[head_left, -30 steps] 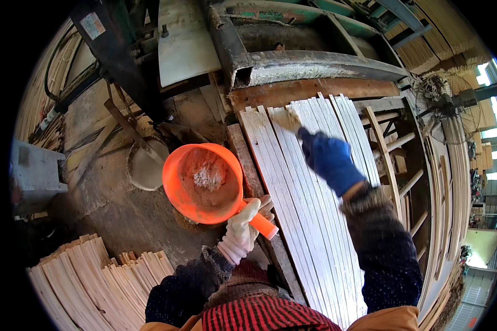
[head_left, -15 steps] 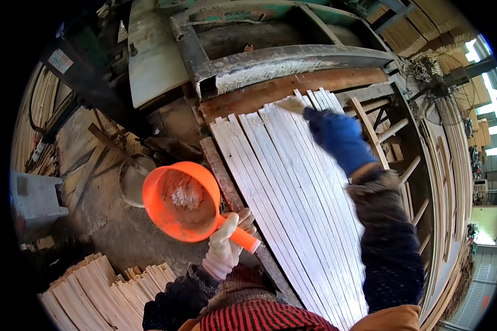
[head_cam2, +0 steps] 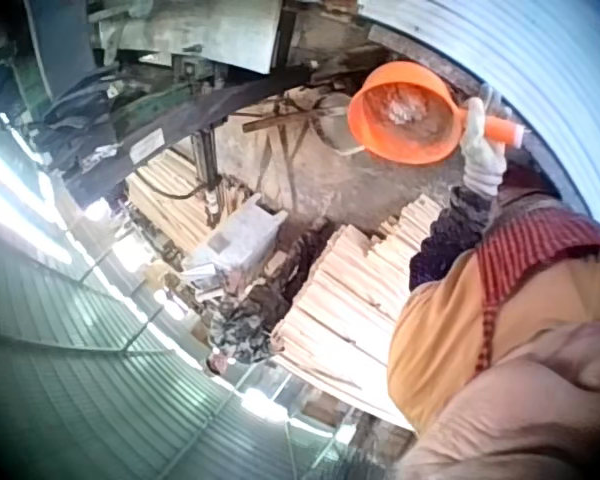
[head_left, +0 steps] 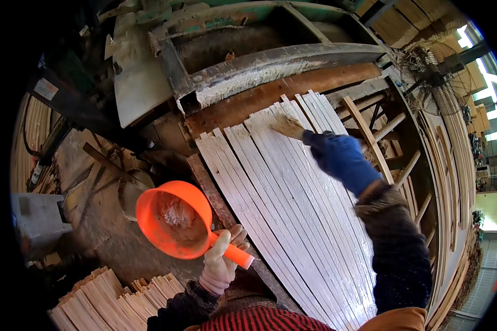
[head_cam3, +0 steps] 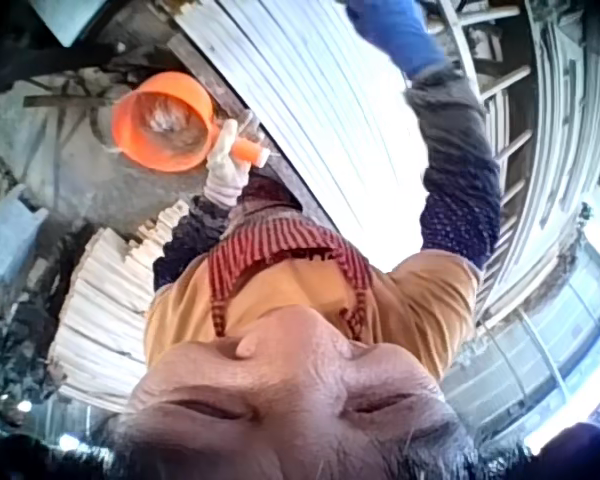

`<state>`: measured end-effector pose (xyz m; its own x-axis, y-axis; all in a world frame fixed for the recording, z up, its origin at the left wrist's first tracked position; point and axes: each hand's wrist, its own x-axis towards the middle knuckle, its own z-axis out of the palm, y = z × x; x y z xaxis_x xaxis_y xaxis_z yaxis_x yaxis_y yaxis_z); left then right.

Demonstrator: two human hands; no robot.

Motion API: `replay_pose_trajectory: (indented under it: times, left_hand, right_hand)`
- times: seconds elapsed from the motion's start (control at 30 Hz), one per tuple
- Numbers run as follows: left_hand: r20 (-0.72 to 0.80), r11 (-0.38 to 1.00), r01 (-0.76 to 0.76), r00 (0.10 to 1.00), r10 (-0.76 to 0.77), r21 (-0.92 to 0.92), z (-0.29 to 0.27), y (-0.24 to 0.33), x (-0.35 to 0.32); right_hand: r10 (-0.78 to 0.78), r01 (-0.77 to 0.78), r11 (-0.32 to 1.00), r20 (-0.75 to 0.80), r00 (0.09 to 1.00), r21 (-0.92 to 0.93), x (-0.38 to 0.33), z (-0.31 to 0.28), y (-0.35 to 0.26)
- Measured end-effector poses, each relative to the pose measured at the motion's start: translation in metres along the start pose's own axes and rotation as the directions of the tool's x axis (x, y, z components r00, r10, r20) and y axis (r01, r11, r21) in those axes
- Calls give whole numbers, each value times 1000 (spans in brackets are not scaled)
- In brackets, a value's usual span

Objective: The person scoops a white paste from an orange bowl using a brush and applies it to the edges of long, curved wooden planks arranged on a rack. They then use their gloved hands to press the planks together, aligning them in a stack.

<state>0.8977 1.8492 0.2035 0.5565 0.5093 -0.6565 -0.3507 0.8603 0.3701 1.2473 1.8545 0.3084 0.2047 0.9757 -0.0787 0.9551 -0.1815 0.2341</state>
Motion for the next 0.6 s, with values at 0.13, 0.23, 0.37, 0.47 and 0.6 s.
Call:
replay_pose_trajectory:
  times: [0.13, 0.23, 0.37, 0.47, 0.6]
  left_hand:
    - [-19, 999, 9, 1000, -8, 35, 1, 2, -2]
    - [-29, 999, 18, 999, -16, 51, 8, 2, -2]
    - [-102, 1000, -2, 995, 4, 22, 10, 2, -6]
    - [-95, 999, 8, 995, -4, 42, 12, 2, -4]
    - [35, 997, 29, 999, -31, 71, 19, 0, 1]
  right_hand:
    - [97, -57, 982, 223, 970, -180, 16, -53, 20]
    - [119, -118, 993, 51, 992, -29, 35, -9, 23]
    - [46, -55, 995, 108, 993, 83, 2, -8, 31]
    - [132, -116, 990, 235, 963, -81, 8, -45, 45]
    - [333, -333, 943, 61, 941, -20, 27, -6, 71]
